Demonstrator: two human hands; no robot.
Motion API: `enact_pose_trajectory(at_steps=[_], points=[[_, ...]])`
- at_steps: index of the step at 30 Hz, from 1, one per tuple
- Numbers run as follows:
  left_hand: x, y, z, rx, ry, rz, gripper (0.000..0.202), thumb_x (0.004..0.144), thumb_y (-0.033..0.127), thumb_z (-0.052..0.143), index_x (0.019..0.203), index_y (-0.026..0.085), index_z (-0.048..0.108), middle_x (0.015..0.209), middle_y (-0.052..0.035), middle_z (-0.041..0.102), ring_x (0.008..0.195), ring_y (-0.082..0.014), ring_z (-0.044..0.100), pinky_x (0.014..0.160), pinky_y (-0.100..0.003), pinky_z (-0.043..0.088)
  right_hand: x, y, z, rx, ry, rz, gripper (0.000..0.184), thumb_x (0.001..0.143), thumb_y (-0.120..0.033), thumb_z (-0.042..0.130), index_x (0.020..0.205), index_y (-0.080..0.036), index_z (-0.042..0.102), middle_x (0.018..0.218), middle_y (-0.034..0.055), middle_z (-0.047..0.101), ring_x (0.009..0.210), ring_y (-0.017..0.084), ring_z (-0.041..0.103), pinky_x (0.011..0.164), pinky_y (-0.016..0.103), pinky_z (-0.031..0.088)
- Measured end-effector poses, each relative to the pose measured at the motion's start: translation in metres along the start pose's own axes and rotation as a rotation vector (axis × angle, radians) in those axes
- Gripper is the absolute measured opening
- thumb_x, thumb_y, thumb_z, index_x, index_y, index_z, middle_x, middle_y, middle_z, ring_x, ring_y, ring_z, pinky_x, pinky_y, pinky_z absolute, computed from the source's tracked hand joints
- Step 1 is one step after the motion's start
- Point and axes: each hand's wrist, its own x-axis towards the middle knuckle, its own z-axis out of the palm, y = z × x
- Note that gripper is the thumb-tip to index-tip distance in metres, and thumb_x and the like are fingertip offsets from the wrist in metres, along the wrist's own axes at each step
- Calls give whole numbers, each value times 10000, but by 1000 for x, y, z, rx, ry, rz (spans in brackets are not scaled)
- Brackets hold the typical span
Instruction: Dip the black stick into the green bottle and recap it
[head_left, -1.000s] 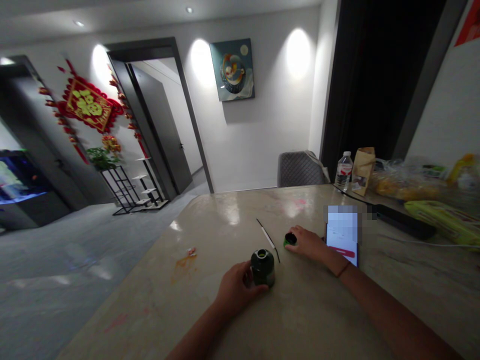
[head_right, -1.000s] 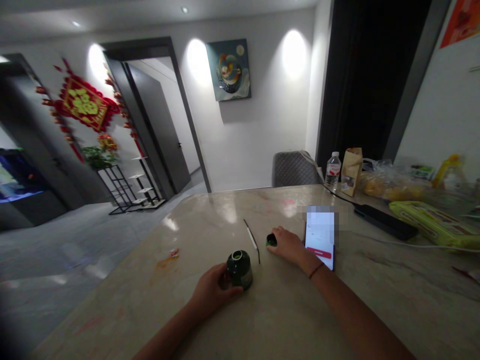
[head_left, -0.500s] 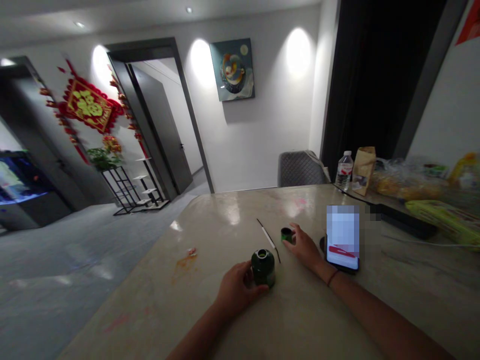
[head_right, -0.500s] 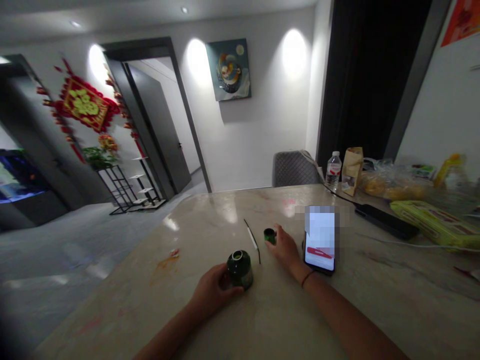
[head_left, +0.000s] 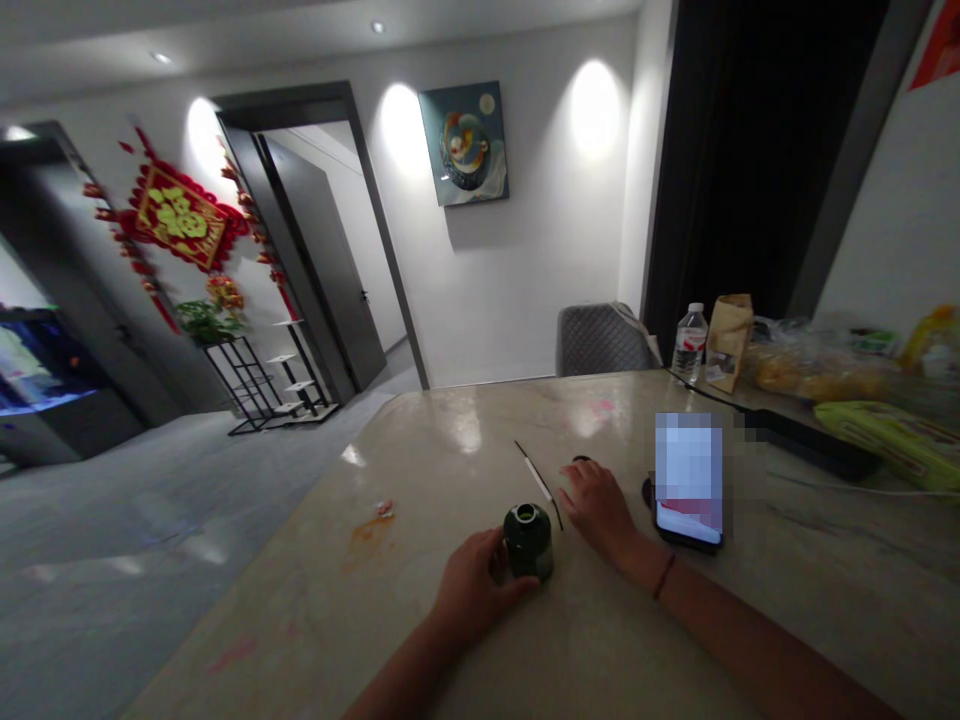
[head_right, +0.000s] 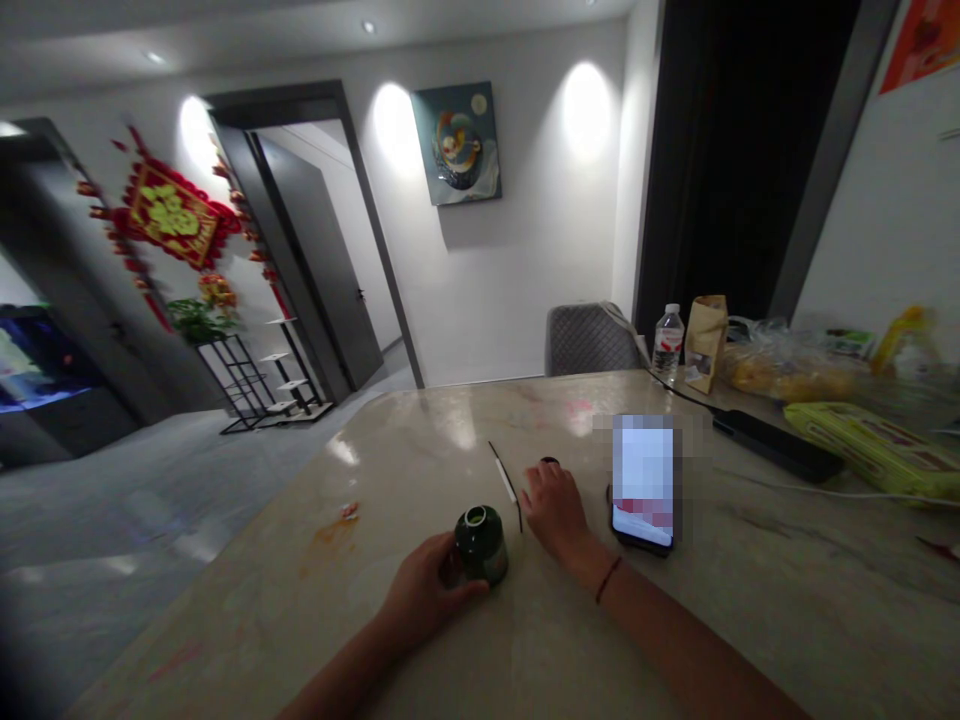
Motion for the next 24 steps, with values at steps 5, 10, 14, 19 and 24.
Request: enact_pose_trajectory(at_steps=[5,10,14,19,24], points=[[0,-3,3,0,10,18,448,575,465,653,940,215,579,788,-2,593,709,-146,508,634,-234,347,-5,-10,8,3,-54,-132,199,802,-223,478,983,-177,546,1000,84,567,1005,212,449,892,338,315],[0,-4,4,-20,7,17,489,574,464,656,993,229,569,835,-8,604,739,-156,518,662,-244,359,-4,-4,7,5,-51,-55,196,788,-245,498,955,-160,556,975,102,565,977,218,464,860,321,330],[0,-3,2,-24,6,14,509,568,480,653,1002,227,570,843,-14,606,745,-160,521,659,-243,361,1,5,5,40,-32,48,188,791,-231,477,948,-165,557,949,89,553,924,201,481,834,294,343],[0,-2,0,-18,-13,9,492,570,495,641,972,218,581,812,-12,603,719,-154,521,644,-240,363,8,23,16,-53,-22,175,386,802,-279,470,1167,-156,464,1122,134,498,1030,236,449,857,322,325],[0,0,1,-29,1,10,528,565,499,644,1013,230,571,868,-17,613,769,-168,530,674,-247,373,12,32,18,-109,-178,119,355,832,-232,442,1182,-182,471,906,99,594,874,205,529,796,294,340]])
